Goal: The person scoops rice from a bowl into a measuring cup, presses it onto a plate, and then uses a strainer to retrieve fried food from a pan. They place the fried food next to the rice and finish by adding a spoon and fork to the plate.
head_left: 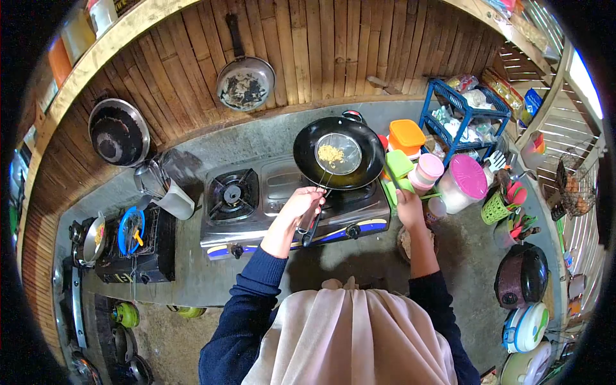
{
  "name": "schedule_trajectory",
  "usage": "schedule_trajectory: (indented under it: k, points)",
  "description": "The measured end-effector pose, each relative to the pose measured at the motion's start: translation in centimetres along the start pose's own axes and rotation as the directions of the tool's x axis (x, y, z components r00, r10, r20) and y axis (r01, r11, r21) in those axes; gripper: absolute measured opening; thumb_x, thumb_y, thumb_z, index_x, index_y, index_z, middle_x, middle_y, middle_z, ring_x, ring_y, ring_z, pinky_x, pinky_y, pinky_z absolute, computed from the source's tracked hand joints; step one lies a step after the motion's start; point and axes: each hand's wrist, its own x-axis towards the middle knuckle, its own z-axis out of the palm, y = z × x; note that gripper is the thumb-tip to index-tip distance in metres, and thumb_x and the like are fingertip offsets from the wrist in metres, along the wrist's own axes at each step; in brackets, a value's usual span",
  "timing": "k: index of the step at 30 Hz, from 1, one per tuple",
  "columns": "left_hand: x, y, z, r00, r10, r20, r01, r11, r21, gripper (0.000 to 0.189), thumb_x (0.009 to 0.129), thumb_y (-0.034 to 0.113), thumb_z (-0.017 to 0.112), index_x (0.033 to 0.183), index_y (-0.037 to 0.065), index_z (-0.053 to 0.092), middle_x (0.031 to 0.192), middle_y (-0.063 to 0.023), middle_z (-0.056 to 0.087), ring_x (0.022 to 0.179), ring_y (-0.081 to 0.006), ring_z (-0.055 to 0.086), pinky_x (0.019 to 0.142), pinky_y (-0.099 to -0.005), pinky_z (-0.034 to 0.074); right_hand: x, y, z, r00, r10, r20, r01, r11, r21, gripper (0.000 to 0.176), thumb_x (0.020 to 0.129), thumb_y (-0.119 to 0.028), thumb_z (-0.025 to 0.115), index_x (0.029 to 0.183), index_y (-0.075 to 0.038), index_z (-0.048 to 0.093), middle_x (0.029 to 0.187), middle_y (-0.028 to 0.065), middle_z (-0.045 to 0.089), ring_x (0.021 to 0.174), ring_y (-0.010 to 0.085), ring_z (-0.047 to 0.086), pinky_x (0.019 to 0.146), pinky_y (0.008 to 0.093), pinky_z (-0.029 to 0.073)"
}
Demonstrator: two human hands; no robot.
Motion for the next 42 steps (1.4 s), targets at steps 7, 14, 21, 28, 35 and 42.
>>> schedule_trajectory:
  k: [7,14,21,28,35,42]
  points:
    - [-0.5,-0.9,1.5,1.0,0.001,0.007,-0.001,1.0,-0.007,0.013,0.084,0.008,0.047,0.093,0.003,0.055,0.066,-0.0007,0.054,0.047,-0.0092,0.046,0.042,-0.0217,0.036,-0.1,0.1,-2.1,0.972,0.18,0.153,-0.175,0.984,-0.046,0.028,0.085,-0.021,0.046,0.074,0.004,0.053,0.068,0.0262,0.051,0.066,0.0423,0.051,0.058,0.0434,0.038]
    - [-1.2,-1.8,2.9,0.999,-0.005,-0.035,0.003,0.998,-0.062,0.013,0.085,0.008,0.046,0.093,0.002,0.054,0.066,-0.0003,0.054,0.048,-0.0091,0.046,0.043,-0.021,0.036,-0.4,1.2,-2.8,0.969,0.164,0.186,-0.176,0.983,0.047,0.03,0.087,-0.024,0.048,0.075,0.004,0.052,0.055,0.0183,0.045,0.05,0.0223,0.043,0.053,0.0354,0.037]
    - [-1.7,-2.0,3.5,1.0,0.009,-0.005,-0.009,0.986,-0.168,0.013,0.083,0.005,0.046,0.093,0.0,0.052,0.066,-0.003,0.052,0.049,-0.0118,0.046,0.044,-0.0229,0.037,-0.7,0.7,-3.0,0.987,0.132,0.092,-0.141,0.985,0.096,0.031,0.087,-0.022,0.048,0.073,0.005,0.052,0.052,0.0133,0.043,0.049,0.0167,0.04,0.051,0.0336,0.036]
    - [-1.0,-1.7,2.6,0.995,-0.005,0.097,0.022,0.985,-0.171,0.01,0.084,0.008,0.047,0.091,0.003,0.052,0.066,-0.0028,0.052,0.046,-0.0118,0.045,0.042,-0.0236,0.035,-1.7,-0.3,-2.5,0.982,0.181,0.057,-0.185,0.979,0.082,0.029,0.086,-0.021,0.046,0.071,0.003,0.052,0.065,0.0265,0.049,0.062,0.0418,0.049,0.057,0.0427,0.038]
    - [-1.3,-0.6,0.8,0.986,-0.038,0.163,0.049,0.997,-0.066,0.017,0.085,0.01,0.046,0.099,0.004,0.053,0.067,0.0018,0.051,0.047,-0.0074,0.043,0.043,-0.0209,0.034,-3.7,-2.2,-1.8,0.962,0.264,0.064,-0.265,0.964,0.007,0.029,0.086,-0.021,0.045,0.086,0.004,0.059,0.074,0.0233,0.058,0.07,0.038,0.057,0.065,0.0402,0.043]
    - [-2.0,0.4,-1.1,0.955,-0.045,0.293,0.065,0.996,-0.059,0.014,0.085,0.008,0.048,0.095,0.001,0.053,0.066,-0.0026,0.053,0.045,-0.0117,0.046,0.042,-0.0227,0.037,-8.8,-5.6,-1.9,0.801,0.585,0.128,-0.55,0.635,0.543,0.027,0.092,-0.028,0.04,0.098,-0.007,0.056,0.052,-0.0018,0.038,0.04,0.0076,0.033,0.037,0.0214,0.024]
